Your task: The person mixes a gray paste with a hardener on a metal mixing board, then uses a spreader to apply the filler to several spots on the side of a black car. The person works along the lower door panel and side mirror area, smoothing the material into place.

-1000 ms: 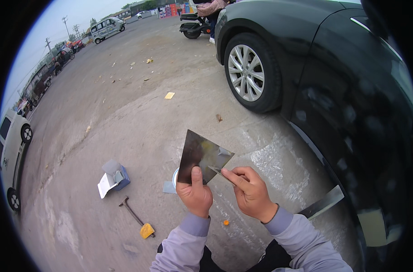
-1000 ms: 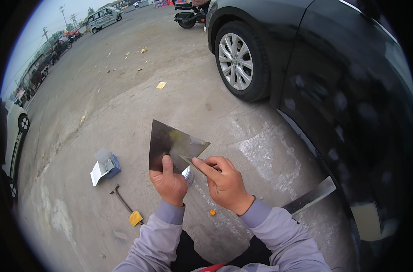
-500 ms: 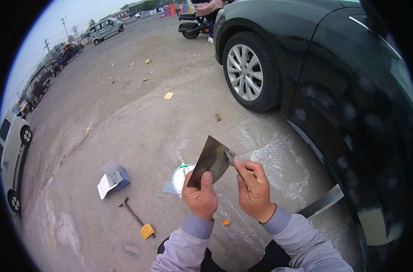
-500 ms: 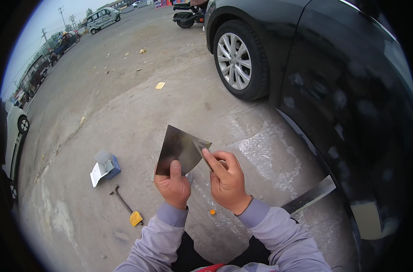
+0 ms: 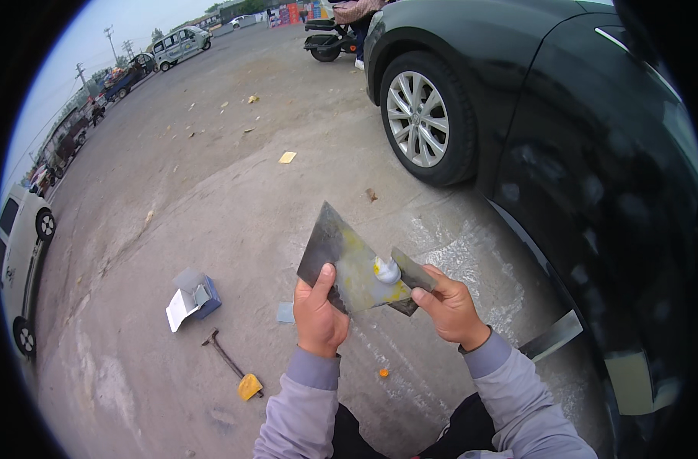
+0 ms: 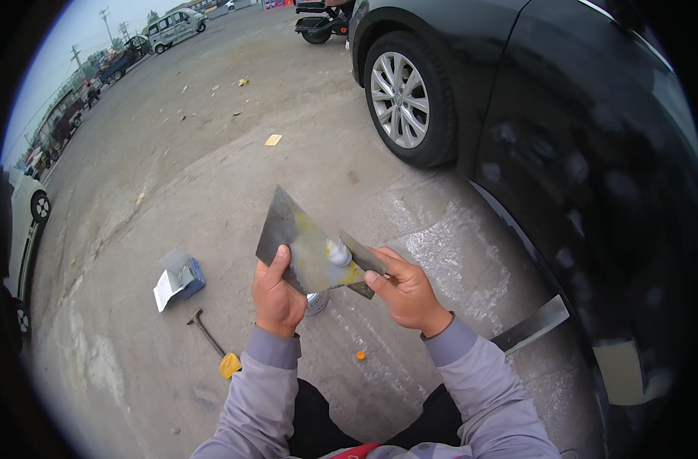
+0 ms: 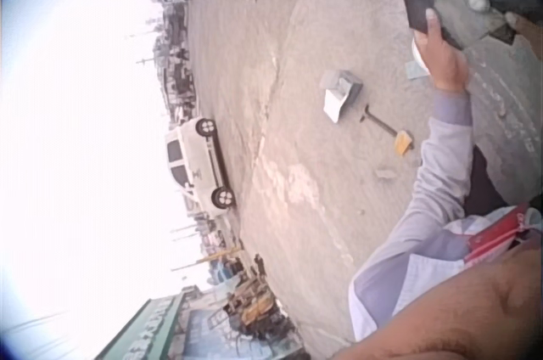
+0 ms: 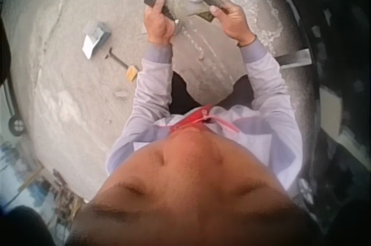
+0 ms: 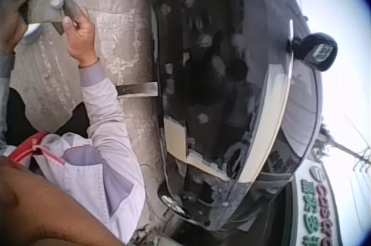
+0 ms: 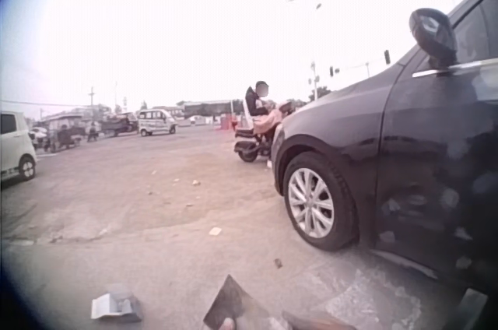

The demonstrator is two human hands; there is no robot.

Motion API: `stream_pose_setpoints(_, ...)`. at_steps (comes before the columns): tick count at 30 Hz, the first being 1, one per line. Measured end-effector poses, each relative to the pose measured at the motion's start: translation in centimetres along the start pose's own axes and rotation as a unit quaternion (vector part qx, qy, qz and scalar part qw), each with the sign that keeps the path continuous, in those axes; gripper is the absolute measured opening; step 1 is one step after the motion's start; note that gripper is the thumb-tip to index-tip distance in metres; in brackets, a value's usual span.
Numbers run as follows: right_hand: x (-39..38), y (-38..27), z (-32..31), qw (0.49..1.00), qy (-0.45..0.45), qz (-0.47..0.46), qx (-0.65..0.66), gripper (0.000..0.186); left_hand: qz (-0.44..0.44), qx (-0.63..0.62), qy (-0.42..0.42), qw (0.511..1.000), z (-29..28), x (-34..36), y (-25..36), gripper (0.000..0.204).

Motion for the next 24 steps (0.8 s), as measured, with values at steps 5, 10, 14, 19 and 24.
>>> stream_pose_setpoints(5, 0.4, -2.3, 0.0, 0.957, 0.074, -0.053, -0.276, 0.048, 0.126, -0.062, 0.009, 0.99, 0.5, 0.0, 2.7, 0.04)
stream_pose_setpoints(10, -0.9, -3.9, 4.2, 0.906, 0.174, -0.169, -0.346, 0.061, 0.216, 0.111, -0.074, 0.967, 3.5, -2.6, -0.5, 0.033)
stream_pose_setpoints(14, -1.3, -3.3, 4.6, 0.917, 0.146, -0.145, -0.342, 0.069, 0.205, 0.049, -0.01, 0.977, 1.9, -2.6, -0.7, 0.029)
stream_pose_setpoints(19, -1.2, -3.7, 4.1, 0.902, 0.164, -0.158, -0.368, 0.068, 0.25, 0.14, -0.057, 0.956, 2.0, -2.9, -0.5, 0.034)
stream_pose_setpoints(24, -1.2, -3.8, 4.1, 0.915, 0.181, -0.161, -0.322, 0.067, 0.264, 0.144, -0.048, 0.952, 2.0, -3.0, -0.4, 0.033)
Point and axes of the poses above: each hand's wrist, its own x-axis towards the middle knuckle, its own z-axis out of the palm, y = z × x, the point moved 6 cm from there along x, towards the middle knuckle, and after that the axes turned 5 degrees about -x, right-handed, at the moved point
